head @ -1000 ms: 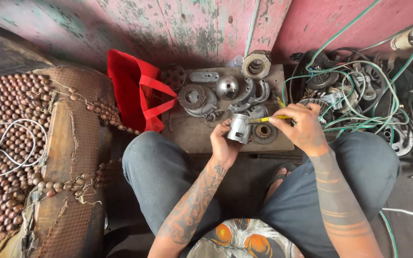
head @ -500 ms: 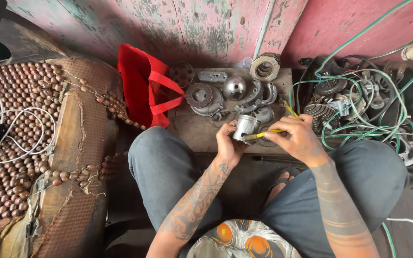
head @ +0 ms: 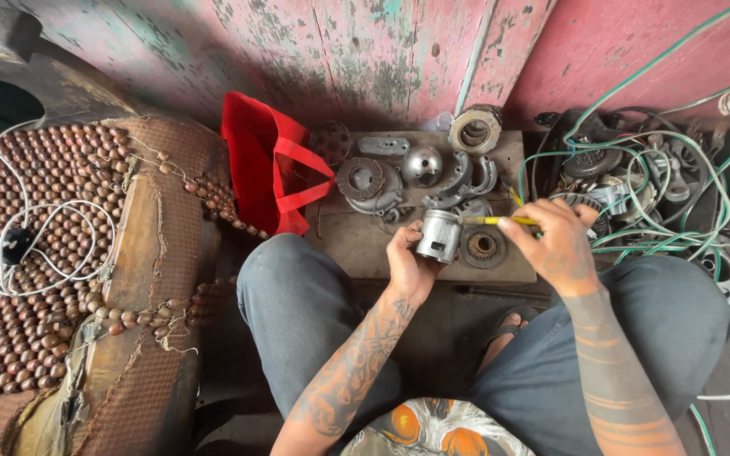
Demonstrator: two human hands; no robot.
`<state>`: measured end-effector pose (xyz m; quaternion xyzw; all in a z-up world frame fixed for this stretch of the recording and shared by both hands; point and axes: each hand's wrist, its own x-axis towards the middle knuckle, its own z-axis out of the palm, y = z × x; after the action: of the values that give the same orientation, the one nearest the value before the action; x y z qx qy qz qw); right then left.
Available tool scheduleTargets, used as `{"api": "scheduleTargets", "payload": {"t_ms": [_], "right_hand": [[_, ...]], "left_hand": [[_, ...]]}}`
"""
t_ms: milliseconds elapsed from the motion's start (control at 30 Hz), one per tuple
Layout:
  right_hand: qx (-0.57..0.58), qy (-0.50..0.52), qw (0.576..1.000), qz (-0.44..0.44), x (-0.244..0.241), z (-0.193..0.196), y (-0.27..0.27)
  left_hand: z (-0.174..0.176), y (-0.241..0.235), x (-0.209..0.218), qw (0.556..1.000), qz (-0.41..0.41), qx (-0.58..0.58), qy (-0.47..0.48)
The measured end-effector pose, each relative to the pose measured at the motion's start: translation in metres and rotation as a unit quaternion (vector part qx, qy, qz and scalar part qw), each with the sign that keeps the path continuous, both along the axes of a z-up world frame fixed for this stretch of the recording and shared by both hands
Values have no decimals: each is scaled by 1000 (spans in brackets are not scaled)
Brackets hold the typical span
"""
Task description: Cleaning a motorcycle piston by scraping off deposits with a small hand tool.
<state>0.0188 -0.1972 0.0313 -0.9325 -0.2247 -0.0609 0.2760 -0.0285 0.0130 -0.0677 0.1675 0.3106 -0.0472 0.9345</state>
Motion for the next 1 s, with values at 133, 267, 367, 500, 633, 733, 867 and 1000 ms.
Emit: {"api": "scheduleTargets", "payload": {"t_ms": [133, 267, 367, 500, 633, 733, 867, 1000], "right_hand": [[51, 60, 996, 41, -14, 7, 26], [40, 31, 998, 45, -3, -5, 16], [25, 17, 999, 26, -5, -7, 14], [41, 62, 994, 77, -18, 4, 32], [-30, 51, 997, 47, 1, -13, 7], [-32, 63, 997, 19, -4, -11, 10], [-26, 117, 991, 64, -3, -10, 17], [-16, 90, 996, 7, 5, -14, 6]], "left_hand": [[3, -3, 1, 1000, 1, 1, -4], [10, -3, -2, 1000, -7, 5, 7], [4, -3, -1, 1000, -10, 15, 17], [-4, -4, -2, 1000, 2, 7, 11], [9, -3, -4, 999, 3, 7, -48], [14, -1, -4, 1000, 17, 0, -15], [13, -2, -3, 999, 16, 12, -27], [10, -5, -3, 1000, 24, 6, 10]]}}
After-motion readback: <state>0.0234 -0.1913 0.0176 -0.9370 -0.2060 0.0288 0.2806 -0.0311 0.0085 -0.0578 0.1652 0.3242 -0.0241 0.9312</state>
